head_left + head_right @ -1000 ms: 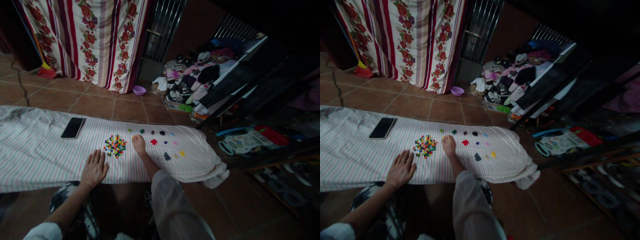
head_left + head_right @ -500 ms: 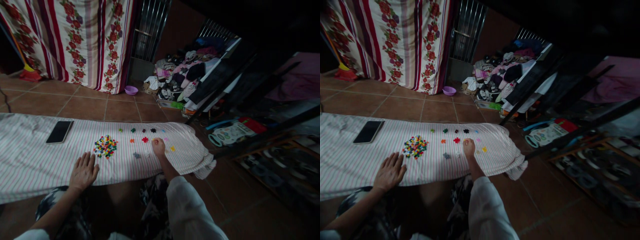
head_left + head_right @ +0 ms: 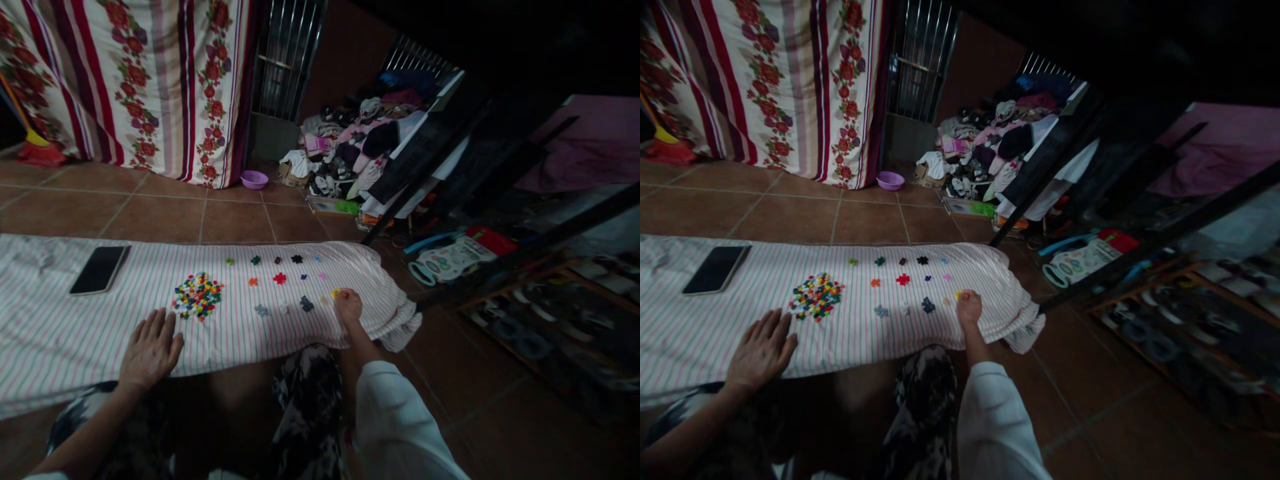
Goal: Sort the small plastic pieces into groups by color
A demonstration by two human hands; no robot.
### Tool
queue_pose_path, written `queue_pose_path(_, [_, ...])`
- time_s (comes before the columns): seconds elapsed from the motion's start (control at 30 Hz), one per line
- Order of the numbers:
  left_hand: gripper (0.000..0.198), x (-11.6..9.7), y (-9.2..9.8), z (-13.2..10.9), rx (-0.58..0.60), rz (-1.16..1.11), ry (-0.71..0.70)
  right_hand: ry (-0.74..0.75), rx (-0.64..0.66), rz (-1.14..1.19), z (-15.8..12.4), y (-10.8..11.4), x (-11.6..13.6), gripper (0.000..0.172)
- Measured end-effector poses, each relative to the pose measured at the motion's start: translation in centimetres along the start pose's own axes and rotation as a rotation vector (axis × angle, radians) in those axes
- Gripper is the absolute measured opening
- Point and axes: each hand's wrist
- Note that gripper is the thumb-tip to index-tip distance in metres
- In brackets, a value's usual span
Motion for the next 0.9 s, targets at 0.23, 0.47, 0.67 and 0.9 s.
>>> queue_pose_path(0.23, [0.054, -0.1, 0.1, 0.0, 0.021, 0.009, 0.008, -0.089, 0.037, 0.008, 0.3, 0.6, -1.2, 0.026])
queue_pose_path(0.47, [0.055, 0.0, 0.0, 0.0, 0.038, 0.048, 0.009, -0.113, 0.043, -0.037, 0.9, 0.0, -1.9, 0.031])
queue_pose_path(0.67, [0.054, 0.2, -0.1, -0.1, 0.046, 0.062, -0.016, -0.176, 0.074, -0.112, 1.6, -0.7, -2.5, 0.031])
queue_pose_path(0.9, [0.056, 0.3, -0.4, -0.2, 0.027, 0.097, -0.002, -0.163, 0.128, -0.074, 1.9, -0.9, -2.8, 0.026])
Point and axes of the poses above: each hand's wrist, its own z-axis towards the middle knuckle, its own y-axis out of the back of the hand, x = y × z, and after that the axes turned 4 degrees about z, right-handed
